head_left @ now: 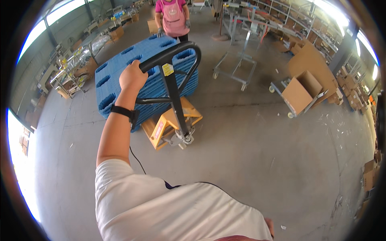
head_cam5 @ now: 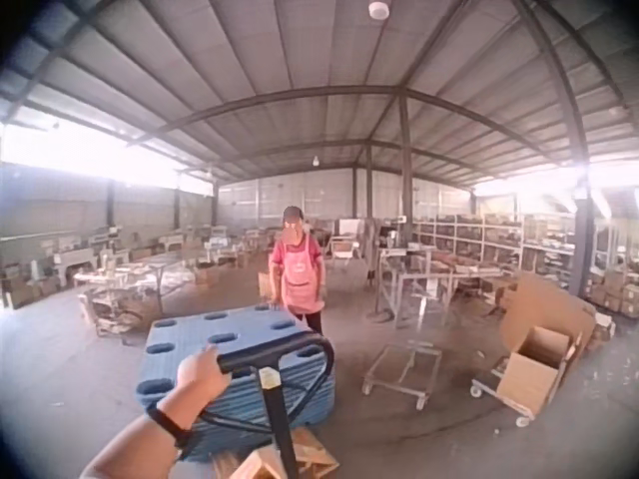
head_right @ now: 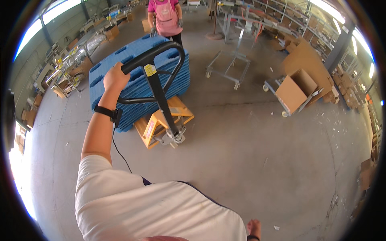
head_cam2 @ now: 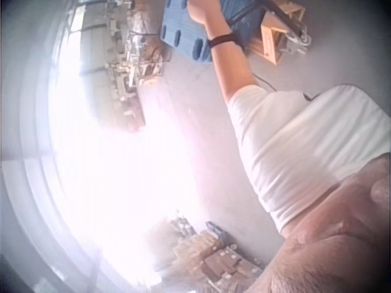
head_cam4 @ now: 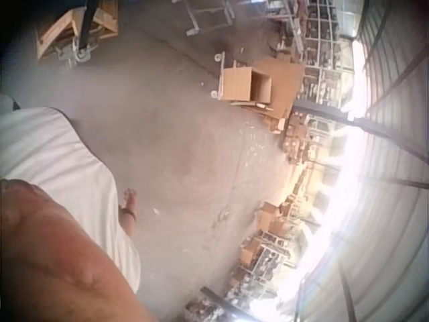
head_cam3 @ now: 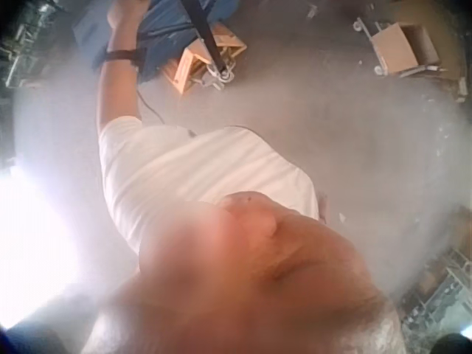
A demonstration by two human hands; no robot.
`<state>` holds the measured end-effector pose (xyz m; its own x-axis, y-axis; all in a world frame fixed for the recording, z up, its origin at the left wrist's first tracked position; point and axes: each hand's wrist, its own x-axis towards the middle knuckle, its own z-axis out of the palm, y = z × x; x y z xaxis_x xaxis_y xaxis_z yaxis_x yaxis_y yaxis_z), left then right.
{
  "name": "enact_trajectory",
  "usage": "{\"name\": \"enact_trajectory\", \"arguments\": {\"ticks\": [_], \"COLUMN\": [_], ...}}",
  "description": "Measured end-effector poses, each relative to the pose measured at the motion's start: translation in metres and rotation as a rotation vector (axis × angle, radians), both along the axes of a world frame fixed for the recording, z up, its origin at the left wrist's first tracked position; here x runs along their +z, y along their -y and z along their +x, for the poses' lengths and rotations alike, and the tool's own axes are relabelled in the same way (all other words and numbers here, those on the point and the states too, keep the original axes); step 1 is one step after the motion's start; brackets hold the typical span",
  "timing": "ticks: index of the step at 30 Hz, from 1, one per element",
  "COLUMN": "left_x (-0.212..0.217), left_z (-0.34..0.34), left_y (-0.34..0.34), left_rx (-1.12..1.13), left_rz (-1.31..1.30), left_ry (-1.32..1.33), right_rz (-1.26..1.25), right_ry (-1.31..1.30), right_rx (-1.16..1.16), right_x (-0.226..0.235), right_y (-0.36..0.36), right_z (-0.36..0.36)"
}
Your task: Using a manual pallet jack to move a stack of blue plastic pallets through a warehouse facility.
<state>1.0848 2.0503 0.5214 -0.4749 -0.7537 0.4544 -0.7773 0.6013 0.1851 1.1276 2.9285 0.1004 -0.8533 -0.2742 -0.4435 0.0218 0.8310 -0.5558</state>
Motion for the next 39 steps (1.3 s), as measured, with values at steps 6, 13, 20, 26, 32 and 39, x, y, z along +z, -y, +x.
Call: {"name": "enact_trajectory", "arguments": {"ticks": [6, 13, 20, 26, 32, 39], "left_x": [0.006, -0.001, -0.029, -0.038, -0.020, -0.018], "left_z": [0.015, 0.004, 0.063, 0.095, 0.106, 0.143], "left_y": [-0.043, -0.136, -0.162, -0.212, -0.203, -0.190], "left_rx": [-0.005, -0.035, -0.242, -0.242, -0.280, -0.341], "left_rz": [-0.101, -0.011, -0.144, -0.134, -0.116, -0.155], "left_ry": [-0.040, -0.042, -0.151, -0.179, -0.205, -0.274], "right_rz": [-0.037, -0.107, -0.476, -0.631, -0.983, -1.071], "right_ry": [0.213, -0.134, -0.054, -0.392, -0.521, -0.204], "right_rx": [-0.226, 0.264, 0.499, 0.867, 1.038, 0.962], "right_x": [0.022, 0.091, 0.197, 0.277, 0.351, 0.352], "right_y": [0.106, 0.118, 0.190, 0.320, 0.479, 0.528], "right_z": [-0.183, -0.353, -0.354, -0.318, -0.297, -0.257]}}
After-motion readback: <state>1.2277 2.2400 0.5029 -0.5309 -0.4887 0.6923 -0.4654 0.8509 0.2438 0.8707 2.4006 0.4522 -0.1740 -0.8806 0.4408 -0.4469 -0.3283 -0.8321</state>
